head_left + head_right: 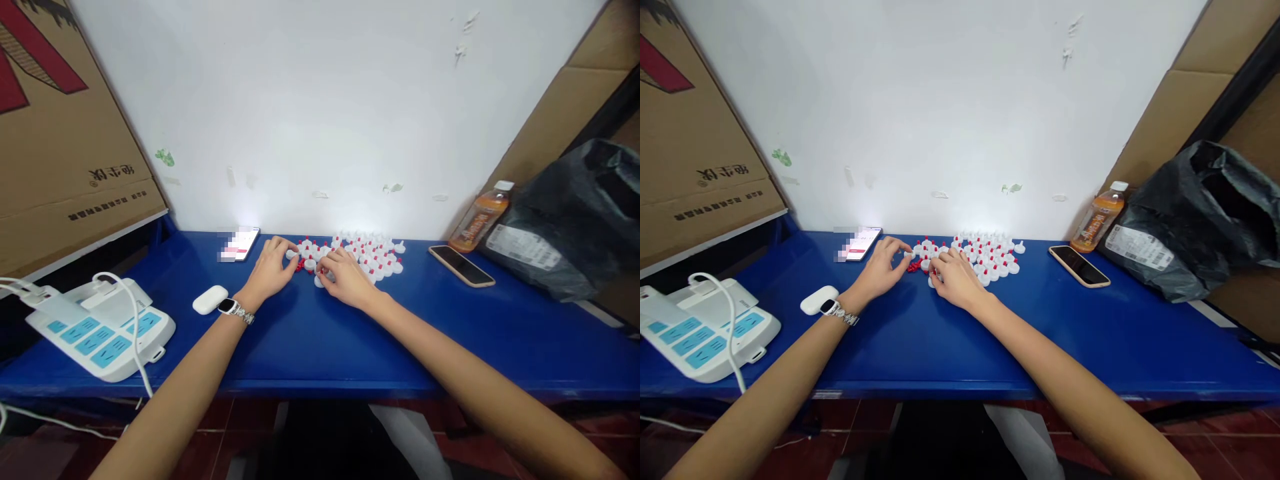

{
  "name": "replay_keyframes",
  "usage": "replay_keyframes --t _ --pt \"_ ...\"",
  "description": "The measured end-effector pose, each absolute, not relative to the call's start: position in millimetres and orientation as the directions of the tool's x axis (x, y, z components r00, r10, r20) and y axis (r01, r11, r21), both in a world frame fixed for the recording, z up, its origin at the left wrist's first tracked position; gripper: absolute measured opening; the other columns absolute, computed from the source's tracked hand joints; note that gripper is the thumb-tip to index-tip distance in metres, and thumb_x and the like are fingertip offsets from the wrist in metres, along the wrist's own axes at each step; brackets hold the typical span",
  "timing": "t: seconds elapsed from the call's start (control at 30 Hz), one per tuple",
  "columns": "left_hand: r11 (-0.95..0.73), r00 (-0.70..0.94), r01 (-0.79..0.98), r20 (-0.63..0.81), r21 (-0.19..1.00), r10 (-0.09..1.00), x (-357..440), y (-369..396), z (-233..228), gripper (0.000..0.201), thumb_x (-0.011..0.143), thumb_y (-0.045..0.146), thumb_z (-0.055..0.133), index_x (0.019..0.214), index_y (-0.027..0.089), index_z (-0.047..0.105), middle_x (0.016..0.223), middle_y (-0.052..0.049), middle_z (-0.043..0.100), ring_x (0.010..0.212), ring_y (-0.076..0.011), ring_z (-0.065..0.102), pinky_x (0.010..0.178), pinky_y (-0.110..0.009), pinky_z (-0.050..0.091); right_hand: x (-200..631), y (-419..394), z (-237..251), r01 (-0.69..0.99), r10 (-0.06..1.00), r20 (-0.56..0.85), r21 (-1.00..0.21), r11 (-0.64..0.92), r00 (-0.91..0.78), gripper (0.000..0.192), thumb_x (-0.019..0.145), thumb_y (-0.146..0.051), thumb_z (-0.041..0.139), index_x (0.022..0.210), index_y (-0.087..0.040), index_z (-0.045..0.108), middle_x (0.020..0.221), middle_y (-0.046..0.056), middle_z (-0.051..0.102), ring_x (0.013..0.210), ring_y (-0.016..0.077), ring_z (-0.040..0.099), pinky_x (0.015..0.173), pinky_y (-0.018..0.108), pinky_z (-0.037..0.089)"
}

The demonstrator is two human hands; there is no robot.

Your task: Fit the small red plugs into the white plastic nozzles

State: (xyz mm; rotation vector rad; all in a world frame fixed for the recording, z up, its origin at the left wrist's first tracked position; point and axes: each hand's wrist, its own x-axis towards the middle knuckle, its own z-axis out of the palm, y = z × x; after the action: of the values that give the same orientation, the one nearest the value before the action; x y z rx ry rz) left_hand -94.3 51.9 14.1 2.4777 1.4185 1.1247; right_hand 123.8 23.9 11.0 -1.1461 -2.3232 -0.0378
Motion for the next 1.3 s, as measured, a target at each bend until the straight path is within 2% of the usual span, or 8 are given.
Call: replay_keyframes --t 0.13,0.27,0.37,0.53,0.8,1.1,1.3 --pt "-0.622 0.442 0.721 0.489 0.305 0.752 -80.4 61.8 18.2 0.04 0.096 0.046 0.05 0.128 0.023 0.057 0.138 -0.011 0.053 0.128 -0.0302 0.049 0.108 -0.049 0.043 133.8 28.8 8.2 0.82 0.73 0.524 -0.098 0.564 -0.439 0.037 0.093 -0.036 0.06 0.127 -0.021 0.062 0.13 0.016 0.056 0.124 0.0328 0.044 0.1 0.047 0.037" --pt "-0.662 0.591 0.718 0.315 0.214 0.743 -64.7 84.6 18.2 0.058 0.097 0.057 0.045 0.143 0.023 0.048 0.154 -0.014 0.042 0.143 -0.0338 0.039 0.114 -0.056 0.036 145.0 37.7 4.2 0.861 0.759 0.502 -0.055 0.506 -0.414 0.049 0.098 -0.048 0.051 0.139 -0.022 0.056 0.144 0.02 0.048 0.136 0.0355 0.039 0.105 0.053 0.033" --pt "-0.677 0.636 0.713 0.24 0.181 0.734 -57.6 104.4 16.3 0.057 0.1 0.055 0.037 0.144 0.022 0.048 0.154 -0.015 0.045 0.143 -0.0325 0.039 0.115 -0.055 0.034 149.2 47.7 1.5 0.868 0.771 0.485 -0.048 0.494 -0.413 0.048 0.1 -0.05 0.045 0.138 -0.023 0.057 0.145 0.019 0.049 0.135 0.0343 0.041 0.106 0.052 0.033" --pt "-0.668 0.634 0.731 0.224 0.14 0.74 -55.7 130.5 9.8 0.053 0.103 0.05 0.028 0.139 0.02 0.053 0.147 -0.015 0.05 0.137 -0.0313 0.046 0.11 -0.052 0.04 148.3 66.3 -1.1 0.868 0.781 0.462 -0.044 0.494 -0.421 0.047 0.101 -0.049 0.044 0.138 -0.023 0.058 0.144 0.018 0.052 0.134 0.0339 0.045 0.106 0.05 0.034" --pt "-0.653 0.615 0.75 0.252 0.106 0.747 -68.8 163.3 3.1 0.046 0.102 0.047 0.033 0.124 0.019 0.062 0.124 -0.015 0.059 0.116 -0.0286 0.055 0.101 -0.046 0.045 140.4 96.0 -5.8 0.875 0.801 0.442 -0.07 0.479 -0.403 0.047 0.101 -0.049 0.044 0.138 -0.024 0.059 0.143 0.017 0.053 0.131 0.0339 0.048 0.106 0.049 0.034" --pt "-0.585 0.559 0.807 0.214 0.081 0.801 -88.2 191.7 6.0 0.049 0.102 0.051 0.031 0.126 0.02 0.061 0.125 -0.015 0.058 0.117 -0.0311 0.054 0.1 -0.049 0.044 114.9 129.3 -4.7 0.873 0.799 0.443 -0.071 0.483 -0.407 0.045 0.102 -0.048 0.042 0.132 -0.021 0.062 0.133 0.016 0.058 0.122 0.0326 0.052 0.102 0.048 0.035" --pt "-0.549 0.528 0.835 0.237 0.029 0.816 -101.8 200.7 7.2 0.041 0.101 0.048 0.037 0.122 0.021 0.061 0.123 -0.014 0.058 0.117 -0.0307 0.051 0.1 -0.049 0.043 93.6 152.1 -5.7 0.873 0.8 0.44 -0.067 0.483 -0.409 0.043 0.102 -0.046 0.043 0.132 -0.02 0.061 0.132 0.017 0.058 0.121 0.0315 0.051 0.1 0.046 0.036"
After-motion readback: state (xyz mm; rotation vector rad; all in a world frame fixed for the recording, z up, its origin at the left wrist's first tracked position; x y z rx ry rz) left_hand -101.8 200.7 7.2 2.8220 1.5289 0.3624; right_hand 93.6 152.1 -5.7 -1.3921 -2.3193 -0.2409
